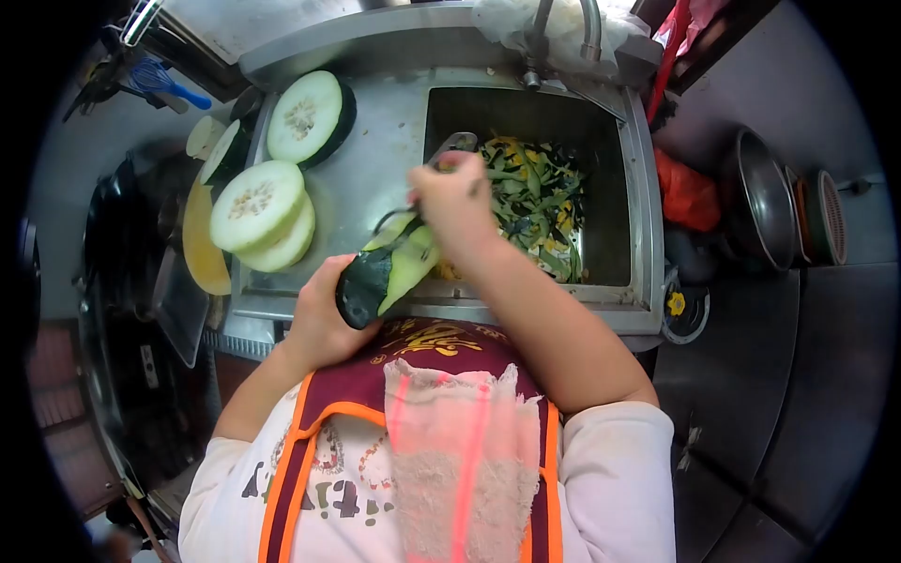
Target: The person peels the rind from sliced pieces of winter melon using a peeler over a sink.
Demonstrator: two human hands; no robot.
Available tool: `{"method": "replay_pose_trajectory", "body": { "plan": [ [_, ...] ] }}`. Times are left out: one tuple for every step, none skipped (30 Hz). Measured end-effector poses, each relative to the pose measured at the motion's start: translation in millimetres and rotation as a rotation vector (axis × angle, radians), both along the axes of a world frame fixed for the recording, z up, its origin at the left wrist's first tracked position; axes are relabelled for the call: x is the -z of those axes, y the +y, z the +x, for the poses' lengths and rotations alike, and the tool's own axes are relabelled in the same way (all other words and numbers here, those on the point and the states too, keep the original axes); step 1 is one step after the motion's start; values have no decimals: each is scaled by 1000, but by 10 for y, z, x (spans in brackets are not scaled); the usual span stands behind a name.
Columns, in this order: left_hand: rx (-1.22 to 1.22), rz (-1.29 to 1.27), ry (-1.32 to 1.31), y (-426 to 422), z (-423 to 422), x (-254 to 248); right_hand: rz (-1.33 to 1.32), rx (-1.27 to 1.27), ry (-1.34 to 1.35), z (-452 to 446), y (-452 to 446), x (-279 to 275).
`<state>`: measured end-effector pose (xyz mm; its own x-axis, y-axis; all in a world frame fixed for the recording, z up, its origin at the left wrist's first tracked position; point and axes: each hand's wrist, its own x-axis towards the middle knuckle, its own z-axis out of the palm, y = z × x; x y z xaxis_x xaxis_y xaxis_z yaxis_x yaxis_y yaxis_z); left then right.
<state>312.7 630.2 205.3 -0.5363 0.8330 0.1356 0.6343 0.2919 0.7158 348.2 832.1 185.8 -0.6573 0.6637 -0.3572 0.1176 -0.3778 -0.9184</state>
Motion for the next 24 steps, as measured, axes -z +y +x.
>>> {"method": "replay_pose_trajectory", "body": {
  "plan": [
    [13,1,13,22,10,-2,188,-72,-74,-1,-90,-9],
    [25,3,25,39,21,-2,192,-17,-67,1,-100,14],
    [30,-1,22,46,25,-3,198,38,-60,4,-98,45],
    [35,-4,18,36,27,-2,205,92,-52,13,-87,80],
    [41,-9,13,16,30,9,94,67,-44,32,-29,156],
    [47,-10,14,-13,34,26,-19,46,-35,52,71,286],
    [52,-6,18,-39,35,40,-128,23,-23,49,163,437],
    [54,5,25,-45,28,65,-107,63,-42,22,242,677],
    [49,14,13,-73,28,88,-29,194,-155,25,345,827],
    [47,13,-4,-136,33,104,39,328,-273,126,412,1017],
    [47,21,-7,-174,-3,124,78,309,-323,344,544,1578],
    [28,33,4,-221,-18,196,-133,421,-254,399,544,1723],
    [-19,24,-30,-218,-41,196,-301,444,-223,423,597,1744],
    [-69,0,-77,-248,-32,177,-468,476,-199,447,647,1762],
    [-117,-25,-122,-269,-21,154,-595,439,-204,401,750,1661],
    [-143,-51,-151,-238,-7,107,-579,445,-154,297,694,1300],
    [-150,-54,-142,-218,-6,108,-538,357,-70,204,595,945],
    [-158,-57,-130,-201,-10,108,-495,268,17,136,462,595],
    [-166,-62,-119,-185,-14,105,-407,156,-33,93,300,258],
    [-161,-70,-91,-159,-14,87,-343,103,127,26,97,113],
    [-153,-67,-102,-169,-5,92,-194,51,116,15,-71,-49],
    [-144,-60,-111,-181,-3,112,-97,59,122,-1,-173,-27],
    [-135,-49,-117,-191,-13,140,4,69,132,-27,-221,30],
    [-122,-8,-122,-219,-32,185,-80,103,116,-93,-108,310]
  ]
}}
